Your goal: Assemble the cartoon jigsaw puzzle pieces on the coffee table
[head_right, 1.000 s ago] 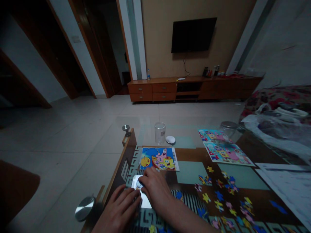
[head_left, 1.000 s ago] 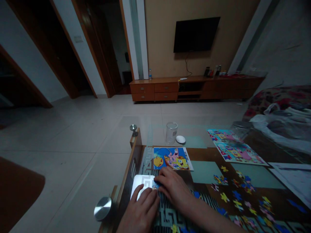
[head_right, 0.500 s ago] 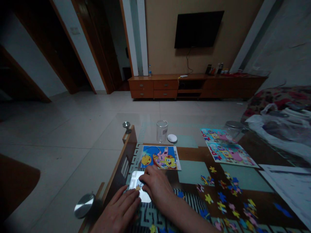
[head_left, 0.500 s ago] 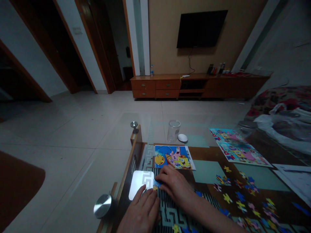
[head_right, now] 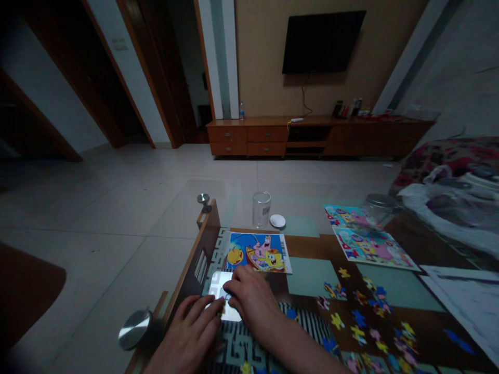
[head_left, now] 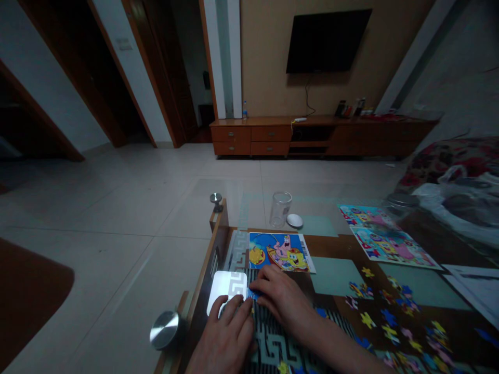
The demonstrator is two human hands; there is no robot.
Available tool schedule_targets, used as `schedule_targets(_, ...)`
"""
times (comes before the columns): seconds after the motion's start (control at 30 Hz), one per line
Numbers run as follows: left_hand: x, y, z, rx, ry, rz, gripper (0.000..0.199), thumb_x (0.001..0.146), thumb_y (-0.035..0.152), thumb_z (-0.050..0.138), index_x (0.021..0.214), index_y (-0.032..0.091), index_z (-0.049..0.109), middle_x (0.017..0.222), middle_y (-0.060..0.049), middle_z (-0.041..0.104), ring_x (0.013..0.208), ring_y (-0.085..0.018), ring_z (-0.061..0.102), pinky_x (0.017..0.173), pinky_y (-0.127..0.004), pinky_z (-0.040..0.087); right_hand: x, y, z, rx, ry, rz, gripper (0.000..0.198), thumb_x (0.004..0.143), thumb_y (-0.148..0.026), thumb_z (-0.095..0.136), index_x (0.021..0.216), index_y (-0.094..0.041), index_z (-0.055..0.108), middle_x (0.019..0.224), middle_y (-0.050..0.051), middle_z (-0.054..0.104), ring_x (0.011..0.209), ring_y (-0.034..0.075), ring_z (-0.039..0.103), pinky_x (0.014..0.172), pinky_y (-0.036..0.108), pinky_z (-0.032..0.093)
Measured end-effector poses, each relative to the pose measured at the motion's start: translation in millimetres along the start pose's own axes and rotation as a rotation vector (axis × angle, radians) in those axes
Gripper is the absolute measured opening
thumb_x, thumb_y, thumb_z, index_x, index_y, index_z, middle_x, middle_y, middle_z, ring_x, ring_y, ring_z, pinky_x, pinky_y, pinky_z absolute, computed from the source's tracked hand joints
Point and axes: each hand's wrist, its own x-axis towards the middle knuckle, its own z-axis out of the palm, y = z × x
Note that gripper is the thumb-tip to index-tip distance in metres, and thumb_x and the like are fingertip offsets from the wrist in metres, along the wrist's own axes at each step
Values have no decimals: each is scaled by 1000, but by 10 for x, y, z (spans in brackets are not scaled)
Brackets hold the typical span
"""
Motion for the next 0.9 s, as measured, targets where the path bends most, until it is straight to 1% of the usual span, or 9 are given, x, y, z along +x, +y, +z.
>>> schedule_targets(0.1,3,-8,7,-9,12,-8,15,87,25,58,99,18,59,109,-6,70,100,-26,61,86,-44,46,3,4,-4,3,-7,-2,16,83,-8,66,93,-19,70,95,7,61,90,21,54,75,34,45)
schedule_targets(0.23,35,-31,-59,-20,-56,7,20,82,25,61,100,16,57,113,-7,68,96,-26,62,82,-43,48,11,7,-14,15,-15,6,17,81,-7,68,92,-19,71,95,6,62,90,21,54,75,34,45)
schedule_targets(0.37,43,-40,-87,-68,-97,-6,22,78,22,61,98,16,56,114,-7,68,97,-27,61,82,-43,49,22,21,-11,21,-13,4,18,80,-7,69,93,-20,71,94,6,62,88,21,54,74,34,45)
schedule_targets(0.5,26,-21,-57,-99,-78,-28,25,76,21,60,100,16,57,114,-9,67,95,-28,61,83,-45,49,27,38,1,20,-11,-11,18,81,-8,69,94,-20,71,94,6,62,88,21,54,75,34,45)
schedule_targets(0.6,39,-20,-94,-180,-71,-69,30,74,15,57,104,16,56,115,-9,66,96,-29,59,84,-46,50,20,41,2,20,-15,-10,18,81,-7,69,94,-20,71,95,6,62,89,21,54,75,34,44)
schedule_targets(0.7,82,-43,-201,-333,-92,-139,36,77,8,52,111,17,53,112,-6,65,98,-25,57,83,-39,52,5,43,4,31,-12,-12,18,82,-7,68,94,-20,71,95,6,61,90,21,53,76,33,44)
schedule_targets(0.77,110,-67,-275,-409,-78,-159,39,80,6,48,117,19,49,111,-5,64,99,-22,56,83,-35,52,-3,51,9,39,-4,-19,18,82,-7,67,94,-20,71,95,6,61,90,20,53,76,33,43)
schedule_targets(0.83,126,-94,-325,-413,-38,-147,38,84,5,44,120,19,47,113,-6,63,102,-22,54,85,-36,51,-6,61,16,40,-6,-27,18,82,-8,68,95,-21,71,95,5,60,90,21,53,76,33,43)
schedule_targets(0.9,125,-125,-342,-378,11,-156,33,87,4,40,116,18,47,113,-7,62,103,-23,53,86,-38,50,-2,68,20,37,-14,-29,20,81,-9,69,97,-21,71,96,5,60,91,21,52,76,34,42)
